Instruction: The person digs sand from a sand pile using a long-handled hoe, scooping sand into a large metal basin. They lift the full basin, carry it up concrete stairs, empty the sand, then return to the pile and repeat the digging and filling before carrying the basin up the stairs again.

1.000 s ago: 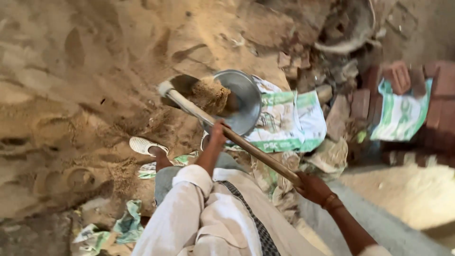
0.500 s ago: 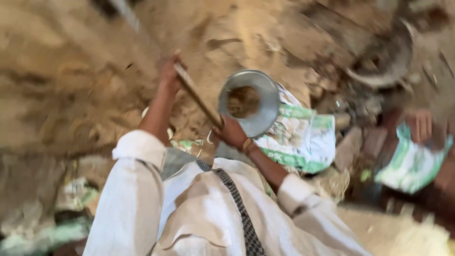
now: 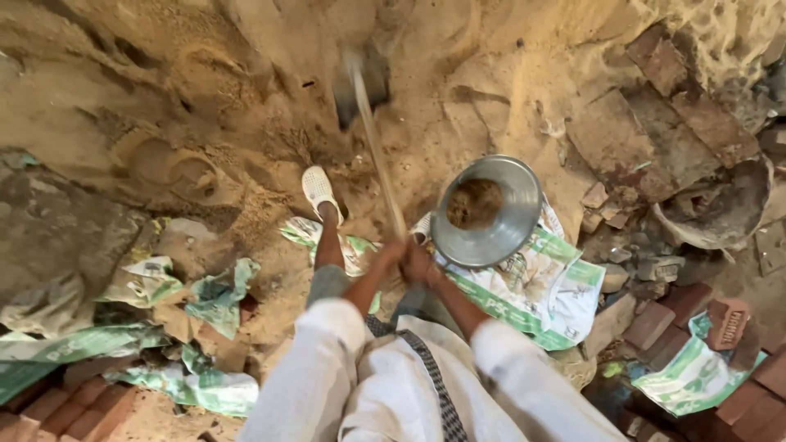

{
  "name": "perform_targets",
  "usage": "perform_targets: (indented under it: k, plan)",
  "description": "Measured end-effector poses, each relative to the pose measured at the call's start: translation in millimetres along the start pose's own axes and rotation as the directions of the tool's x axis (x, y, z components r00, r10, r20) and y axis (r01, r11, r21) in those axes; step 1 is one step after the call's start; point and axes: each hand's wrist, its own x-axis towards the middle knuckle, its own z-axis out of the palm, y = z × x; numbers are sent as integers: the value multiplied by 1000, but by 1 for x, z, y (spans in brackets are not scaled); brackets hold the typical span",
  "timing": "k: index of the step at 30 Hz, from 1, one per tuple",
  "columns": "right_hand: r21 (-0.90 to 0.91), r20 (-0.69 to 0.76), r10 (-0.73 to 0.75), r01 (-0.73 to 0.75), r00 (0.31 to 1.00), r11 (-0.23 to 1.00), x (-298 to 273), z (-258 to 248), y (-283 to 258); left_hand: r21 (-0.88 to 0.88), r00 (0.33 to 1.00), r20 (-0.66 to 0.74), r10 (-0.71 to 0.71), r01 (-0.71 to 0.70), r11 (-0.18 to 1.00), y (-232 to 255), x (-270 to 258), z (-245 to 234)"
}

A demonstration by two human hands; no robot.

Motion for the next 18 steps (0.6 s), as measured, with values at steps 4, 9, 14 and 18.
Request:
perform_targets:
  k: [4, 9, 14, 18]
  plan:
    - [-504, 142, -488, 487, 861, 713, 10, 29, 159, -160, 983, 104, 153, -135, 978, -11, 10, 52]
    - [-203, 175, -85, 121, 981, 972, -2, 2, 36, -258, 937, 314, -153, 240, 936, 46, -5, 2]
    - [626, 223, 505, -519, 834, 581, 18, -47, -107, -326, 892, 387, -232, 368, 871, 127, -6, -56]
    - [568, 97, 175, -198, 980, 798, 78, -71, -59, -699, 929, 368, 19, 263, 664, 152, 34, -60]
